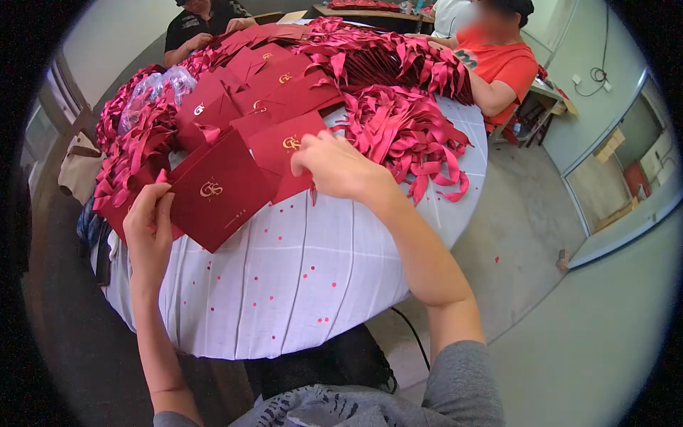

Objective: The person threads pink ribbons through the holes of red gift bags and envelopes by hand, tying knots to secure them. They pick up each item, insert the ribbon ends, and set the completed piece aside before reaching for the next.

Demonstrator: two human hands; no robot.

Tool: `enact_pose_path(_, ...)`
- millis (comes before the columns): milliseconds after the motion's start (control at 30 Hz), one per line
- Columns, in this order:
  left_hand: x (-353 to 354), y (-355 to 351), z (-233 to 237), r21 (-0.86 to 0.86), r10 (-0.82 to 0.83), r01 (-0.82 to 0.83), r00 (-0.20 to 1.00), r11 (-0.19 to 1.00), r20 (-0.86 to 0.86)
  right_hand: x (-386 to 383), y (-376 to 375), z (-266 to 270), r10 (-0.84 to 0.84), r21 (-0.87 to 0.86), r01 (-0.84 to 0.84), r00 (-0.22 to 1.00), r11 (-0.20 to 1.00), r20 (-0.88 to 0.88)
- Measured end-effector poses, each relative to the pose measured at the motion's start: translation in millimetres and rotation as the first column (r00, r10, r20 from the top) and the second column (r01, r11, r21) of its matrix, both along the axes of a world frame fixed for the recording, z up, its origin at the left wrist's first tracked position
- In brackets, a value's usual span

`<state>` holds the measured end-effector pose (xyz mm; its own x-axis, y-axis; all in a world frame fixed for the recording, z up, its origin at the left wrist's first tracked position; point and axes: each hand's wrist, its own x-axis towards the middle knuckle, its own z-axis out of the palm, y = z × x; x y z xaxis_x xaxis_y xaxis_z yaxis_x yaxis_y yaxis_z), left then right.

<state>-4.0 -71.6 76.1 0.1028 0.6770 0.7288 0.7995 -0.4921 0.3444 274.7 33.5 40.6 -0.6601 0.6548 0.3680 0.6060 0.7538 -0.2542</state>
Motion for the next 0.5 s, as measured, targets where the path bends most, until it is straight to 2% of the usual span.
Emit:
enact_pose_path(67, -3.9, 5.8, -1.5, -0.122, -0.022, 0.037, 0.993, 0.992, 0.119, -0.3, -4.4, -7.9, -0.03, 0.054, 0.02, 0.982, 0.998, 0.189)
enact_pose_path(100, -6.1, 9.3, -3.3, -0.089, -0.04, 0.048, 0.995, 0.995, 0.094, -4.4, -6.3, -3.8, -0.086, 0.001, 0.089, 0.963, 0.996, 0.255)
enact_pose_path(133, -7.9, 11.0, -4.7, -0.092, -0.038, 0.047, 0.995, 0.995, 0.097, -4.1, -5.0, -4.2, -0.084, -0.001, 0.088, 0.962, 0.996, 0.258)
enact_pose_path(200, -11.0, 13.9, -7.3, -0.198, -0.02, 0.07, 0.97, 0.978, 0.242, -1.0, -0.2, -1.8, -0.034, 0.036, 0.025, 0.965, 0.999, 0.262)
enact_pose_path(233, -12.0, 16.1, -9.3, -0.196, -0.015, 0.065, 0.969, 0.978, 0.247, 0.4, 0.5, 1.3, -0.029, 0.037, 0.02, 0.963, 0.999, 0.267)
enact_pose_path(300, -14.5, 19.6, -15.0, -0.172, -0.04, 0.101, 0.944, 0.98, 0.328, -1.4, 1.1, 12.2, 0.122, -0.293, -0.162, 0.981, 0.942, -0.152)
enact_pose_path(333, -14.4, 19.8, -17.7, -0.192, -0.059, 0.151, 0.908, 0.97, 0.416, -9.1, -8.1, 19.4, 0.154, -0.273, -0.271, 0.91, 0.923, -0.385)
enact_pose_path(400, -17.0, 19.8, -19.3, -0.258, -0.039, 0.184, 0.875, 0.948, 0.482, -25.9, -23.9, 35.4, 0.017, -0.488, -0.493, 0.716, 0.72, -0.698)
enact_pose_path(433, -20.4, 20.1, -19.2, -0.291, -0.051, 0.224, 0.864, 0.93, 0.5, -34.9, -35.2, 46.5, -0.024, -0.529, -0.51, 0.704, 0.678, -0.71)
enact_pose_path(500, -24.4, 20.1, -18.6, -0.317, -0.065, 0.296, 0.815, 0.901, 0.576, -53.1, -47.7, 57.7, -0.019, -0.547, -0.506, 0.722, 0.667, -0.691)
